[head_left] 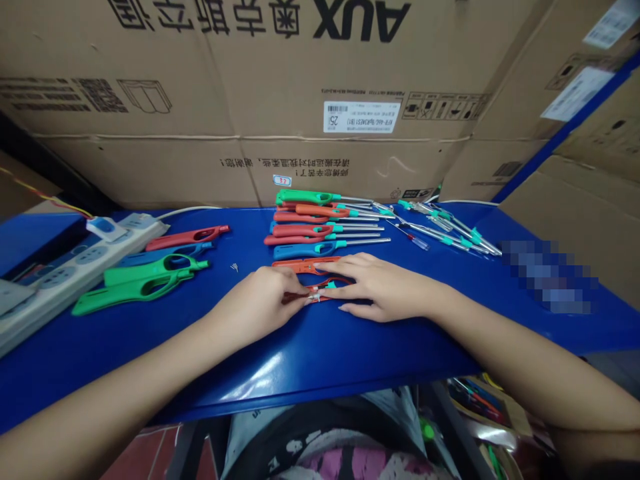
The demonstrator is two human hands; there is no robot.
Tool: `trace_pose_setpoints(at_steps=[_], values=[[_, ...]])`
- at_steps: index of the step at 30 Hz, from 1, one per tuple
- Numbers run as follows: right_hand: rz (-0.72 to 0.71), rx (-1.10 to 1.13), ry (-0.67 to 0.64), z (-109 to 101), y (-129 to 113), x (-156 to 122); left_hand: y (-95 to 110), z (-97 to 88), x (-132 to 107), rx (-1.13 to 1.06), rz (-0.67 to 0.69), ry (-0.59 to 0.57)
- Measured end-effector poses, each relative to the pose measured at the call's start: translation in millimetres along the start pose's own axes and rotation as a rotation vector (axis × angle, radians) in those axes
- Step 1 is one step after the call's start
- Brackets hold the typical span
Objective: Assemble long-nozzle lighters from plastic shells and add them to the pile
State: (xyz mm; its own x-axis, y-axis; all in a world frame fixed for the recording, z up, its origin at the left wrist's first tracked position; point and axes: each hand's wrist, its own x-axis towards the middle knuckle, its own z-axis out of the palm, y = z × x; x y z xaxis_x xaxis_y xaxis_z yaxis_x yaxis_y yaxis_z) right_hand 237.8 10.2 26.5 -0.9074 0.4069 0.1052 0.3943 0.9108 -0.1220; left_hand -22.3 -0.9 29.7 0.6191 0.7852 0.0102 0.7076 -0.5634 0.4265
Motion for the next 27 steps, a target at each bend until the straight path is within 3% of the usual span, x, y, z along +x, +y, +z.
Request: trace_pose_setpoints(at_steps=[9,15,27], values=[[0.028,0.045,-0.042,-0.4,-3.2,-0.1,0.5,1.4,0.0,0.082,-0.027,0.002],[0.008,0.005,-0.025,1.4,-0.2,-0.3,3.4,1.8,-0.3,0.035,-0.082,-0.017],[0.024,0.03,-0.031,6.6,-0.7,0.0,1.2,4.3,0.0,0.017,-0.064,-0.023]])
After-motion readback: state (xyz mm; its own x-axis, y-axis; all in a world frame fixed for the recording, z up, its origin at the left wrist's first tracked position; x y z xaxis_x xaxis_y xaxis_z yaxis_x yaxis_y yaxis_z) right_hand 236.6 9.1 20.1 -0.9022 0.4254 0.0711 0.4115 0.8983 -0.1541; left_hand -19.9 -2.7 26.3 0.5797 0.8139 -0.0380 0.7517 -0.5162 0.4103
